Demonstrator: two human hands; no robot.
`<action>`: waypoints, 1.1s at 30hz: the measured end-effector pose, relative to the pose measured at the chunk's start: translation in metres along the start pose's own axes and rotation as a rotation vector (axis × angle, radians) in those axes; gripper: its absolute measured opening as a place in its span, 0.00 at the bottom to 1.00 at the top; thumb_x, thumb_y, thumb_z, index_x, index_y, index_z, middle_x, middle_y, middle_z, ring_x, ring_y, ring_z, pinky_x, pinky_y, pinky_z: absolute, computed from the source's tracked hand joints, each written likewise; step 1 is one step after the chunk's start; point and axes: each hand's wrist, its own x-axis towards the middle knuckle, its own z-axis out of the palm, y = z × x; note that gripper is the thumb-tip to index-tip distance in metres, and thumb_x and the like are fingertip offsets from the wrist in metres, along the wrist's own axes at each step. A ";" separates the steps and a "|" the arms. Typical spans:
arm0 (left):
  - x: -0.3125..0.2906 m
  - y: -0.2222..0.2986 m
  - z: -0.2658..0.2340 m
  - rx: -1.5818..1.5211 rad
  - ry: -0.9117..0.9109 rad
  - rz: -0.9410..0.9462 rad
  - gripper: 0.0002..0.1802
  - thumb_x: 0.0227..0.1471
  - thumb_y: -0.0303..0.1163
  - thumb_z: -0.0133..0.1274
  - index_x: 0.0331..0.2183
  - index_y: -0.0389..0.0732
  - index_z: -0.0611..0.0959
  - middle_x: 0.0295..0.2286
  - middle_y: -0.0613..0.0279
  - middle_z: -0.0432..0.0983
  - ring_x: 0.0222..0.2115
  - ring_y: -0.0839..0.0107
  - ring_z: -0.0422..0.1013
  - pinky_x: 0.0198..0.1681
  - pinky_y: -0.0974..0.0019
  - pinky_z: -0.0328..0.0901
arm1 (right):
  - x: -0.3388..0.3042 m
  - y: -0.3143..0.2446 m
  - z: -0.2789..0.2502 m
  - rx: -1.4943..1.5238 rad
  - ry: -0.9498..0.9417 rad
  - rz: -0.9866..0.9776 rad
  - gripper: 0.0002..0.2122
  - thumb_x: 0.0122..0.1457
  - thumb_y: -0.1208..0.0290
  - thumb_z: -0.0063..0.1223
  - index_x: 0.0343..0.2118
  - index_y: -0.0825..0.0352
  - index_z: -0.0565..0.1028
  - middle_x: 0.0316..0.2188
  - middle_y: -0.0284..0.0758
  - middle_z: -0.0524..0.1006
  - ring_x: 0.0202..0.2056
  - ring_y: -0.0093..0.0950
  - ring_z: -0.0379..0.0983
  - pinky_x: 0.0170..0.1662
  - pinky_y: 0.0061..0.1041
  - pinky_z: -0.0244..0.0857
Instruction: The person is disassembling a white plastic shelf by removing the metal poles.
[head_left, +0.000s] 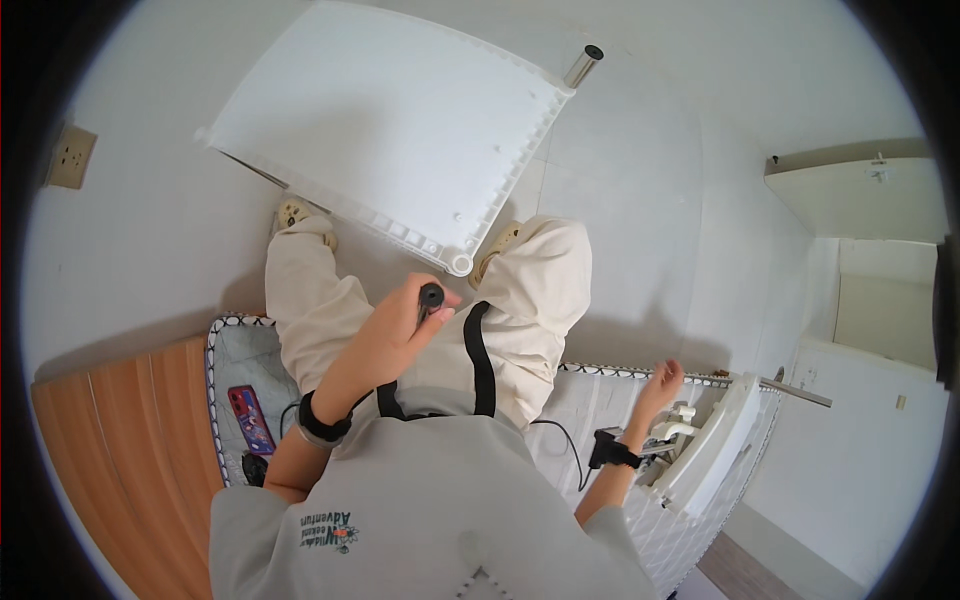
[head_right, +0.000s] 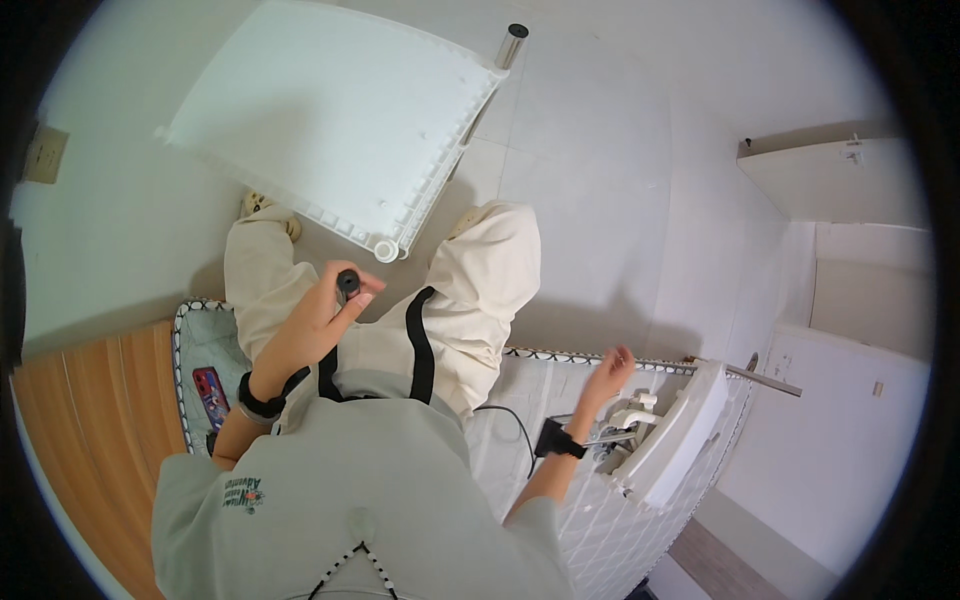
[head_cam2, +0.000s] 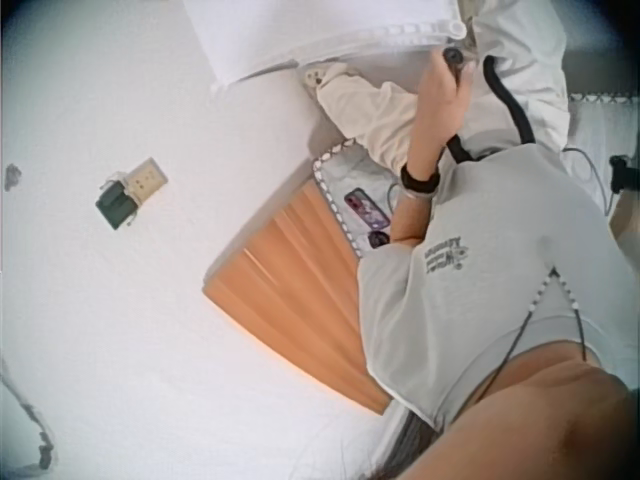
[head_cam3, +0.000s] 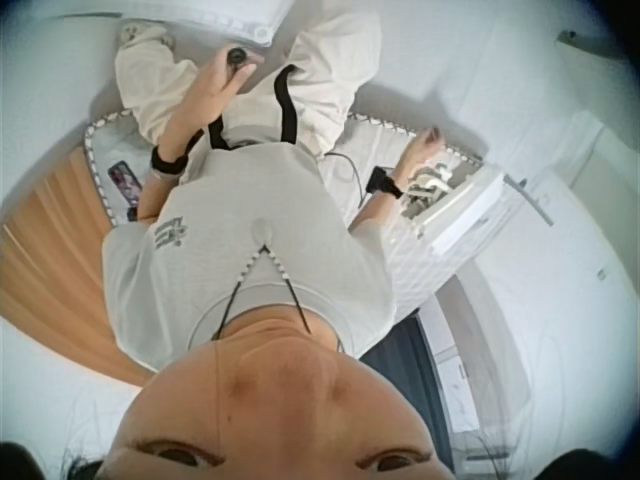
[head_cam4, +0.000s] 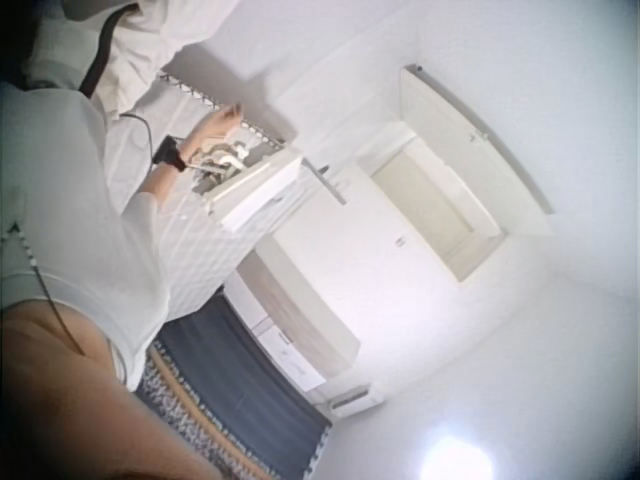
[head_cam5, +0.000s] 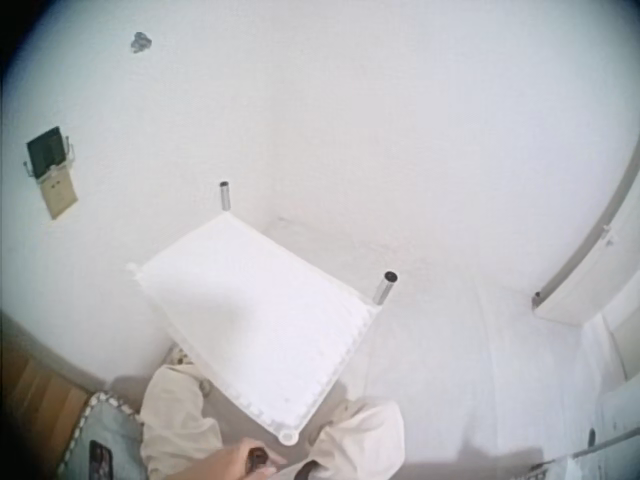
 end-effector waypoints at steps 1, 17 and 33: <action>0.000 0.001 0.006 -0.094 0.024 0.055 0.10 0.52 0.24 0.42 0.37 0.36 0.61 0.37 0.51 0.69 0.36 0.69 0.67 0.41 0.70 0.60 | -0.006 -0.040 0.016 0.129 -0.124 -0.063 0.10 0.53 0.78 0.43 0.40 0.71 0.66 0.36 0.38 0.69 0.37 0.27 0.67 0.39 0.22 0.62; -0.007 0.017 0.021 -0.193 0.082 0.423 0.23 0.49 0.20 0.43 0.45 0.39 0.53 0.51 0.40 0.54 0.53 0.54 0.53 0.55 0.56 0.45 | -0.091 -0.232 0.084 0.391 -0.996 -0.402 0.09 0.52 0.74 0.46 0.36 0.71 0.66 0.30 0.40 0.70 0.30 0.34 0.68 0.37 0.28 0.61; -0.011 -0.012 -0.003 0.090 0.257 0.198 0.19 0.49 0.20 0.42 0.45 0.32 0.61 0.44 0.52 0.61 0.47 0.63 0.60 0.52 0.63 0.52 | -0.001 0.083 -0.074 -0.778 0.344 0.306 0.17 0.52 0.71 0.43 0.46 0.67 0.68 0.37 0.44 0.74 0.37 0.45 0.69 0.37 0.39 0.63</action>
